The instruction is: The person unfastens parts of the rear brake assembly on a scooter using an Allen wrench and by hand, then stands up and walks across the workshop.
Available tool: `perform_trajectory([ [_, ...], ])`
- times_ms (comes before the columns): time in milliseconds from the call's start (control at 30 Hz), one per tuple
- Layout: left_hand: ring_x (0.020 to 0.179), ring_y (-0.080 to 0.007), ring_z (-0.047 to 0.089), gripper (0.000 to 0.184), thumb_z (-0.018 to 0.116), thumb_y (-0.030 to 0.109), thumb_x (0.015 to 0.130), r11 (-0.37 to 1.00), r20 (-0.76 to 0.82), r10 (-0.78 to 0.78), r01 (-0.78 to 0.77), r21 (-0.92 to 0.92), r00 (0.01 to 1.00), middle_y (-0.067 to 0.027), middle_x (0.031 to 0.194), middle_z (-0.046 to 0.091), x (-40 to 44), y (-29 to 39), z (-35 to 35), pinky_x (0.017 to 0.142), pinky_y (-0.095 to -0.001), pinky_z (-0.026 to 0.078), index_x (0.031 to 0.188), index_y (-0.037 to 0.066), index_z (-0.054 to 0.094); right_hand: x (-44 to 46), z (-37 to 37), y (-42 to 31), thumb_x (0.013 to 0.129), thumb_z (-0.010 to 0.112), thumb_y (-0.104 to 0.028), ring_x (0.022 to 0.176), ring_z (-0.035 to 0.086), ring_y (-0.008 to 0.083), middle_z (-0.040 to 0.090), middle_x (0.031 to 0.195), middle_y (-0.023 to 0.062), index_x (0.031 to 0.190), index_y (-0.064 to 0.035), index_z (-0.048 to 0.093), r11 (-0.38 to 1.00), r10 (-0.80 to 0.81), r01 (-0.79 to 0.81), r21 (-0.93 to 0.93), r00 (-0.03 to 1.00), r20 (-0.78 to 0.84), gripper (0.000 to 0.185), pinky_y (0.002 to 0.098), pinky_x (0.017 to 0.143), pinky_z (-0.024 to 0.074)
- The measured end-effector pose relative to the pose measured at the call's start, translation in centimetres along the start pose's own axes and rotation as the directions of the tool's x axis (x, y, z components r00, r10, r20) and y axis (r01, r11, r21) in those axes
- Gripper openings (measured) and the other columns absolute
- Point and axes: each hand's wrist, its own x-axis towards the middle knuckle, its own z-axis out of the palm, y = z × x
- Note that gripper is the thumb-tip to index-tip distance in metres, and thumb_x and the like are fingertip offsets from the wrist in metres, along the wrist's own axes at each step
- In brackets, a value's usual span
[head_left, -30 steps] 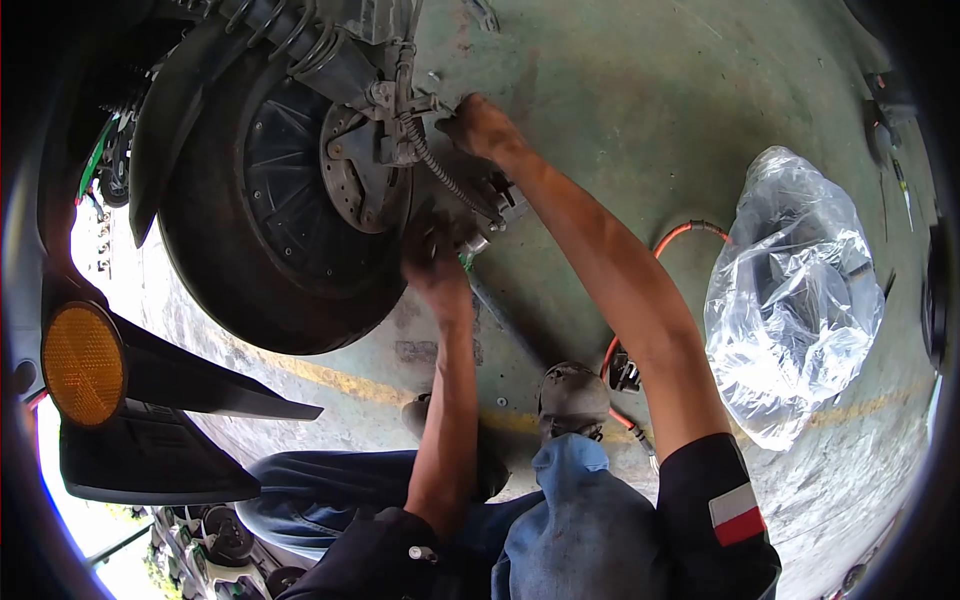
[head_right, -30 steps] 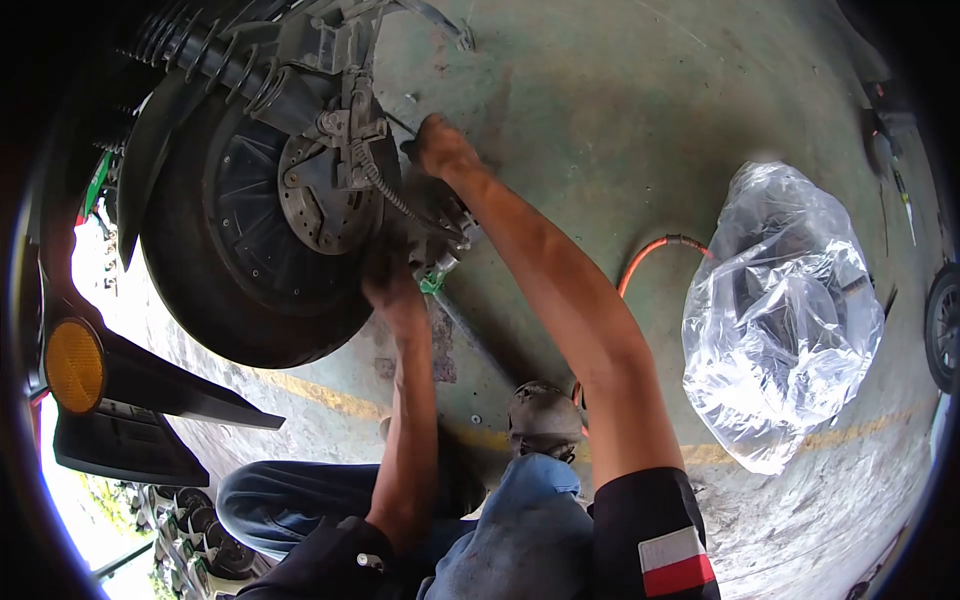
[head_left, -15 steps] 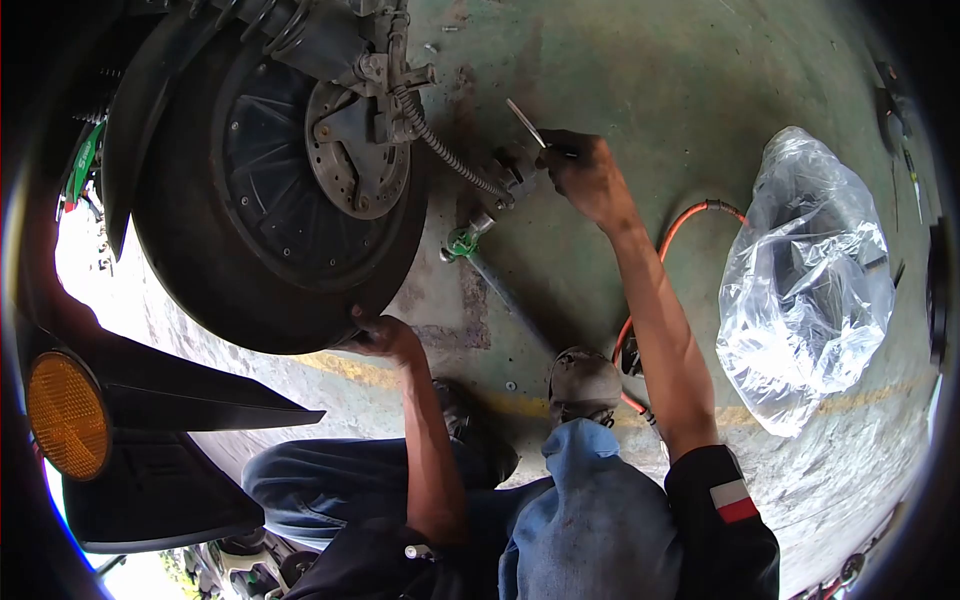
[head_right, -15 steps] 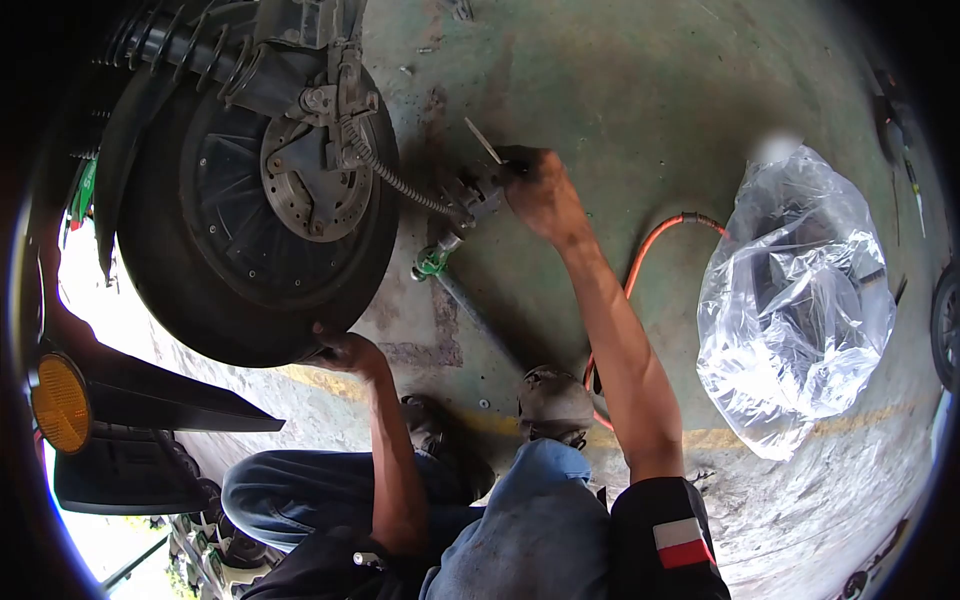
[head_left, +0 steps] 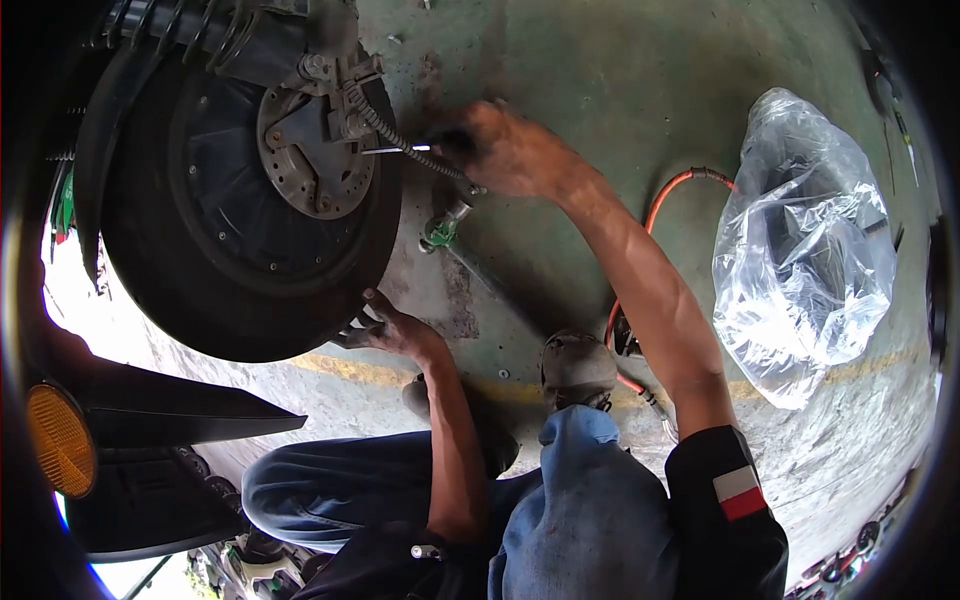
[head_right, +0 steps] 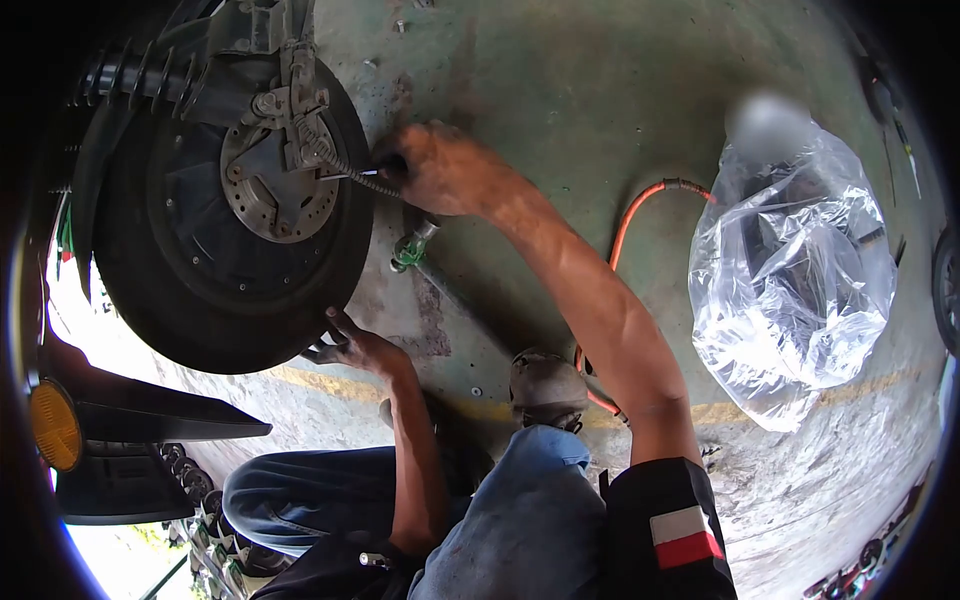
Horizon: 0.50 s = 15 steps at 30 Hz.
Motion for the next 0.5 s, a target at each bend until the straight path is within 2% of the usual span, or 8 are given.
perform_trajectory([
  [33, 0.123, -0.0314, 0.041, 0.084, 0.069, 0.030, 0.084, 0.997, -0.041, 0.005, -0.001, 0.076, 0.999, -0.0256, 0.138, 0.032, 0.5, 0.2, 0.0, 0.104, -0.0417, 0.036, 0.140, -0.002, 0.015, 0.2, 0.1, -0.1, 0.088, 0.056, -0.015, 0.087, 0.064, 0.0303, 0.067, 0.094, 0.0138, 0.106, -0.0079, 0.065, 1.000, 0.002, -0.002, 0.002, 1.000, 0.000, 0.022, 0.0394, 0.079, 0.0499],
  [100, 0.122, -0.0311, 0.041, 0.080, 0.069, 0.030, 0.085, 0.999, -0.012, -0.003, 0.004, 0.043, 1.000, -0.0257, 0.139, 0.031, 1.0, -1.5, 0.0, 0.104, -0.0417, 0.036, 0.138, -0.003, 0.019, 0.7, 0.4, -0.2, 0.088, 0.056, -0.017, 0.090, 0.064, 0.0301, 0.067, 0.096, 0.0139, 0.106, -0.0090, 0.066, 0.999, -0.044, 0.044, -0.012, 0.999, 0.022, 0.022, 0.0398, 0.081, 0.0500],
  [200, 0.121, -0.0314, 0.042, 0.075, 0.069, 0.031, 0.084, 0.999, 0.053, 0.000, -0.002, 0.033, 0.999, -0.0251, 0.139, 0.032, 0.8, -2.4, 0.8, 0.104, -0.0417, 0.035, 0.134, -0.006, 0.028, 1.1, 0.9, -0.3, 0.088, 0.055, -0.017, 0.094, 0.063, 0.0305, 0.067, 0.098, 0.0142, 0.107, -0.0091, 0.065, 0.998, -0.011, 0.012, -0.056, 1.000, 0.021, 0.023, 0.0403, 0.084, 0.0500],
  [267, 0.120, -0.0304, 0.044, 0.072, 0.073, 0.021, 0.082, 0.986, 0.102, -0.146, 0.137, 0.094, 0.984, -0.0246, 0.134, 0.039, 0.9, -3.1, 1.0, 0.103, -0.0431, 0.036, 0.133, -0.008, 0.030, 1.7, 1.6, 0.3, 0.088, 0.054, -0.017, 0.095, 0.063, 0.0309, 0.066, 0.100, 0.0142, 0.107, -0.0090, 0.065, 0.998, -0.010, 0.011, -0.064, 1.000, 0.028, 0.024, 0.0405, 0.084, 0.0499],
  [367, 0.120, -0.0288, 0.046, 0.069, 0.073, 0.023, 0.082, 0.962, 0.211, -0.272, 0.273, 0.028, 0.939, -0.0193, 0.133, 0.045, 1.4, -5.2, 1.3, 0.100, -0.0436, 0.038, 0.133, -0.004, 0.035, 2.4, 2.4, 0.5, 0.087, 0.054, -0.017, 0.097, 0.062, 0.0316, 0.066, 0.102, 0.0148, 0.108, -0.0088, 0.065, 0.995, -0.012, 0.016, -0.097, 0.999, 0.035, 0.025, 0.0407, 0.086, 0.0496],
  [400, 0.120, -0.0288, 0.046, 0.069, 0.073, 0.023, 0.082, 0.962, 0.215, -0.272, 0.272, 0.030, 0.938, -0.0193, 0.133, 0.045, 1.3, -4.7, 1.6, 0.100, -0.0436, 0.038, 0.133, -0.004, 0.035, 2.4, 2.3, 0.3, 0.087, 0.054, -0.016, 0.098, 0.062, 0.0318, 0.066, 0.102, 0.0154, 0.108, -0.0087, 0.065, 0.993, -0.007, 0.012, -0.119, 0.999, 0.039, 0.026, 0.0406, 0.086, 0.0494],
  [467, 0.122, -0.0268, 0.046, 0.062, 0.068, 0.025, 0.085, 0.870, 0.277, -0.481, 0.493, 0.030, 0.832, -0.0135, 0.134, 0.047, 0.9, -3.7, 2.1, 0.098, -0.0439, 0.039, 0.134, 0.002, 0.038, 2.3, 2.2, -0.2, 0.087, 0.054, -0.017, 0.098, 0.062, 0.0318, 0.065, 0.103, 0.0162, 0.109, -0.0087, 0.065, 0.992, 0.024, -0.019, -0.124, 0.999, 0.038, 0.026, 0.0405, 0.086, 0.0494],
  [500, 0.122, -0.0268, 0.046, 0.062, 0.068, 0.025, 0.085, 0.870, 0.277, -0.481, 0.493, 0.031, 0.832, -0.0135, 0.134, 0.047, 0.8, -3.5, 2.2, 0.098, -0.0439, 0.039, 0.134, 0.002, 0.038, 2.3, 2.1, -0.4, 0.086, 0.054, -0.017, 0.098, 0.062, 0.0318, 0.065, 0.104, 0.0169, 0.110, -0.0087, 0.065, 0.991, 0.054, -0.048, -0.128, 0.998, 0.041, 0.027, 0.0404, 0.086, 0.0494],
])
